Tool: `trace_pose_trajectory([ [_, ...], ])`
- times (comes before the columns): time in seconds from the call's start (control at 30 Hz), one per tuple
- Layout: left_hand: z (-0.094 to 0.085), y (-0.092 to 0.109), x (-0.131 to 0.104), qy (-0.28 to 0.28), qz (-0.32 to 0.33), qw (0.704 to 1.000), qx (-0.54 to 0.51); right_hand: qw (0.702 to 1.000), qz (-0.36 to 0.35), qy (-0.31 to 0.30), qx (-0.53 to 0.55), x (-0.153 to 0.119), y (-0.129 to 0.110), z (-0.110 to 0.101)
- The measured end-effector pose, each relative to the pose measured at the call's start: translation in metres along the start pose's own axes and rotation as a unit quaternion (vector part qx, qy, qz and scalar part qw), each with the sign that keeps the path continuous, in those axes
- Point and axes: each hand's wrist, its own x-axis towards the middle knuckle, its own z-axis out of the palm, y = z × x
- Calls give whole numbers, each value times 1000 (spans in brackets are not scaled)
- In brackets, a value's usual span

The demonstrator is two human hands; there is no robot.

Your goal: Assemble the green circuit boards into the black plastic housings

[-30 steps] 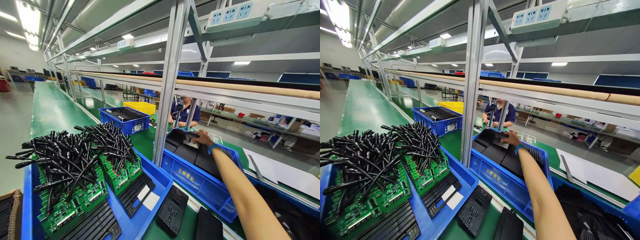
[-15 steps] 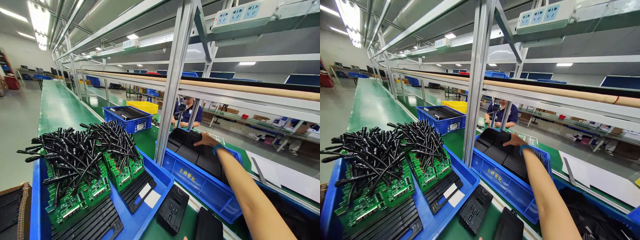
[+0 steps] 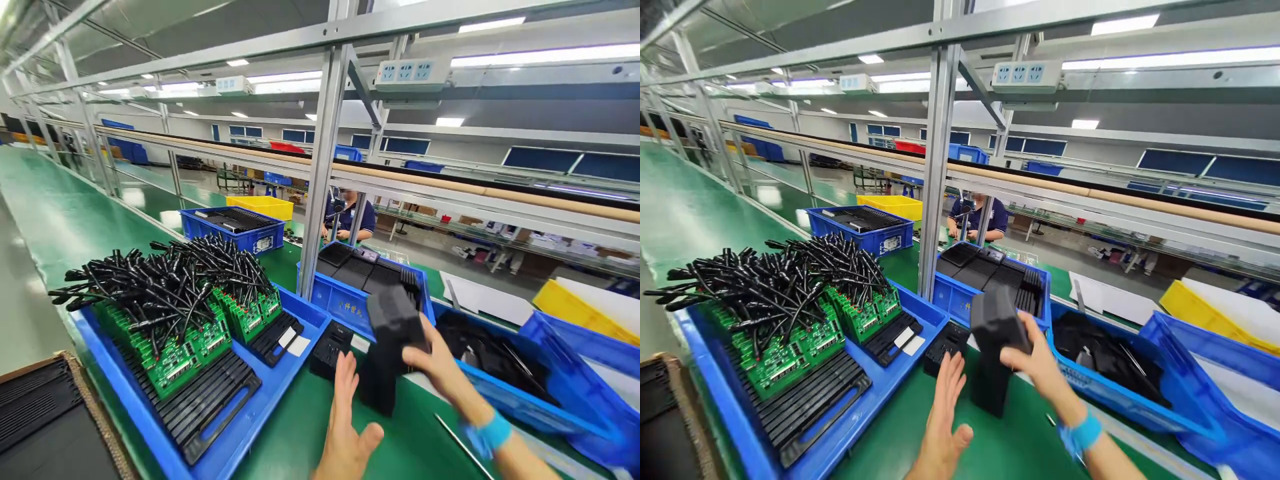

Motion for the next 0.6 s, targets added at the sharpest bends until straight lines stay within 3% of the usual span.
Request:
trace_pose_trajectory([
  [0.07, 4, 18, -10, -46, -26, 994, -94, 994, 24, -10, 105, -82, 5, 30],
  [0.13, 5, 31, -28, -98, -63, 985, -130, 980, 66, -7, 188, -147, 17, 58],
  [0.23, 2, 34, -61, -138, -79, 986, -58, 980, 78, 12, 183, -206, 37, 82],
  [0.33, -5, 22, -85, -171, -65, 983, 16, 993, 80, -8, 91, -228, 49, 86],
  [0.47, -10, 11, -94, -170, -119, 978, 33, 998, 65, -26, -7, -234, 43, 85],
  [0.6, -16, 21, -85, -137, -181, 969, -99, 993, 73, -62, 63, -228, 12, 74],
])
